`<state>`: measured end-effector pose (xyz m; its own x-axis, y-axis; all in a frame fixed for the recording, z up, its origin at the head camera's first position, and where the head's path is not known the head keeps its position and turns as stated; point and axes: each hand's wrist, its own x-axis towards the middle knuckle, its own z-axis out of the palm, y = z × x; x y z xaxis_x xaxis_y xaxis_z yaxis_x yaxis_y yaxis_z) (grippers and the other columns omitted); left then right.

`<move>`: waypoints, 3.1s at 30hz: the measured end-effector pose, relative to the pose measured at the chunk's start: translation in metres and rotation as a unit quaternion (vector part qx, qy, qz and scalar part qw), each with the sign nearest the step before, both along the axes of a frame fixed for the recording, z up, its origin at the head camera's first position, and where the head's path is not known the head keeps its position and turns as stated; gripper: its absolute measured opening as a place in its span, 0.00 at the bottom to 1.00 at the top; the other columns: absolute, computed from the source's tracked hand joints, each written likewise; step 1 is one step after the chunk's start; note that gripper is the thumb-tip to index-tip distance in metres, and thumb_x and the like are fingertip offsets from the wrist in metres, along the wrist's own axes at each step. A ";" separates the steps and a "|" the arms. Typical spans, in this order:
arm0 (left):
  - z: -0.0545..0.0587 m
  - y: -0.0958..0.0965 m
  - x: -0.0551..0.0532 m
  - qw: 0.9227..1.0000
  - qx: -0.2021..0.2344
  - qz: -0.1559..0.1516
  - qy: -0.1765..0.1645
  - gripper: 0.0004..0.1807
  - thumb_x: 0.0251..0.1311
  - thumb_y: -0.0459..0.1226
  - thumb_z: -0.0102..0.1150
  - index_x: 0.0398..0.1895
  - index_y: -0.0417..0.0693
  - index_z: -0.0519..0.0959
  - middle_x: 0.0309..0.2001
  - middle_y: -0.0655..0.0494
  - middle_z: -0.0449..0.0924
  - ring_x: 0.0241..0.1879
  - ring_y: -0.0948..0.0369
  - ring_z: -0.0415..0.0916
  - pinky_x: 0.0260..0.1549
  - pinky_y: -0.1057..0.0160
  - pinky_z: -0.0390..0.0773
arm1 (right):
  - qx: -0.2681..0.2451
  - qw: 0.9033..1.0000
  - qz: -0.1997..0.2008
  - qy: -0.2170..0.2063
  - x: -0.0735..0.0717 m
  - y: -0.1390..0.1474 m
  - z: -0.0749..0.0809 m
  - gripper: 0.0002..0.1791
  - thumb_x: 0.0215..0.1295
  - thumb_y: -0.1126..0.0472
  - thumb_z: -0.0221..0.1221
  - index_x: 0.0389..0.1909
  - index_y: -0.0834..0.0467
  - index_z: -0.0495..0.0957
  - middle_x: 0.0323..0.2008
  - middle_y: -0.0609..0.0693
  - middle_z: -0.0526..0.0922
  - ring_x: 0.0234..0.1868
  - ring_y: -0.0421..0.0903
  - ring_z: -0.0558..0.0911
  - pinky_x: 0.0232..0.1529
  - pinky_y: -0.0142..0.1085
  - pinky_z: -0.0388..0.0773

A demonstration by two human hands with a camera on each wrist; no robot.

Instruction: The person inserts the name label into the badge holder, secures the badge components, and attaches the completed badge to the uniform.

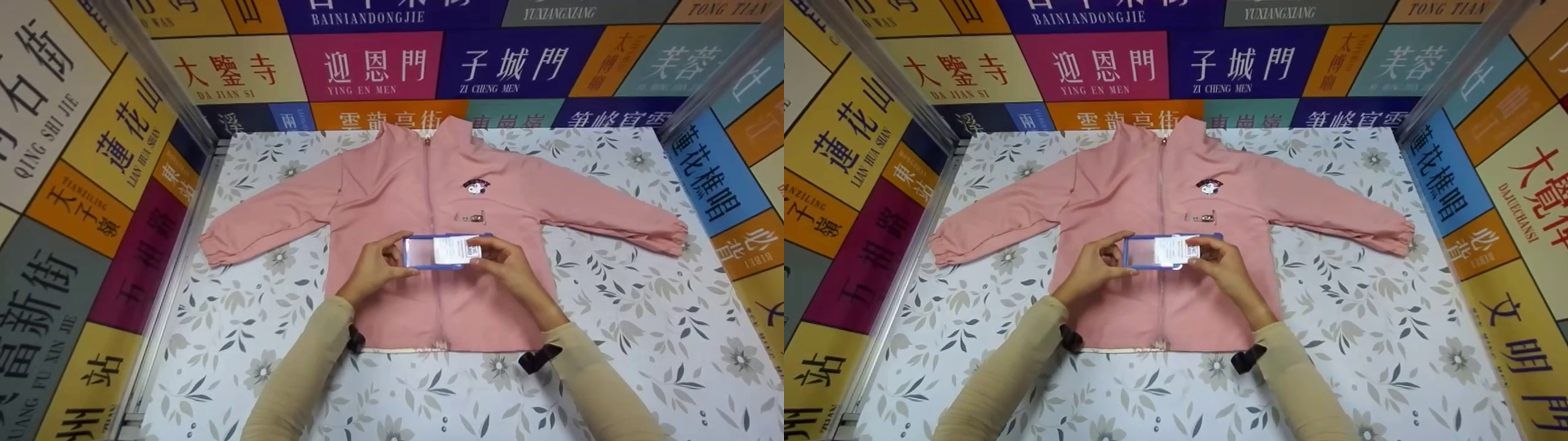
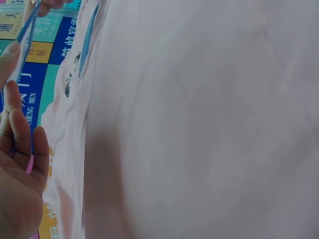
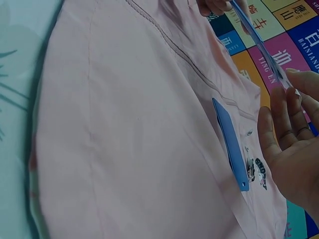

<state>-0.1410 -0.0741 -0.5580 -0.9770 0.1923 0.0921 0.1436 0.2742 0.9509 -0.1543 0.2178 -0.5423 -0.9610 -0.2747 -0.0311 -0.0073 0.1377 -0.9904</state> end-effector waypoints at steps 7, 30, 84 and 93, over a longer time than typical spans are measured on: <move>-0.002 0.000 0.000 1.000 0.001 -0.008 0.004 0.41 0.37 0.35 0.82 0.63 0.53 0.77 0.23 0.44 0.79 0.22 0.66 0.71 0.28 0.71 0.76 | 0.008 1.000 0.008 -0.009 0.000 -0.004 -0.002 0.24 0.58 0.70 0.67 0.57 0.66 0.78 0.54 0.64 0.80 0.41 0.38 0.80 0.45 0.27 0.78; 0.029 0.004 0.009 1.000 0.018 -0.013 -0.009 0.40 0.40 0.28 0.78 0.63 0.44 0.76 0.26 0.37 0.79 0.24 0.65 0.69 0.27 0.73 0.72 | 0.005 1.000 0.014 0.010 -0.003 -0.015 -0.002 0.21 0.58 0.68 0.68 0.54 0.65 0.80 0.47 0.50 0.84 0.38 0.38 0.79 0.42 0.27 0.78; 0.002 0.005 -0.004 0.999 0.023 -0.026 0.025 0.41 0.39 0.34 0.81 0.62 0.50 0.77 0.21 0.56 0.76 0.21 0.68 0.71 0.24 0.71 0.73 | -0.003 1.000 0.014 0.009 0.011 -0.034 0.026 0.18 0.59 0.71 0.66 0.51 0.68 0.80 0.53 0.61 0.80 0.39 0.38 0.77 0.41 0.25 0.76; 0.002 0.008 -0.003 0.999 0.017 -0.021 0.021 0.42 0.37 0.31 0.81 0.63 0.47 0.77 0.23 0.42 0.79 0.22 0.66 0.71 0.25 0.72 0.72 | -0.010 1.000 0.009 -0.001 0.008 -0.038 0.015 0.18 0.60 0.71 0.65 0.52 0.69 0.80 0.56 0.65 0.79 0.44 0.42 0.78 0.43 0.25 0.77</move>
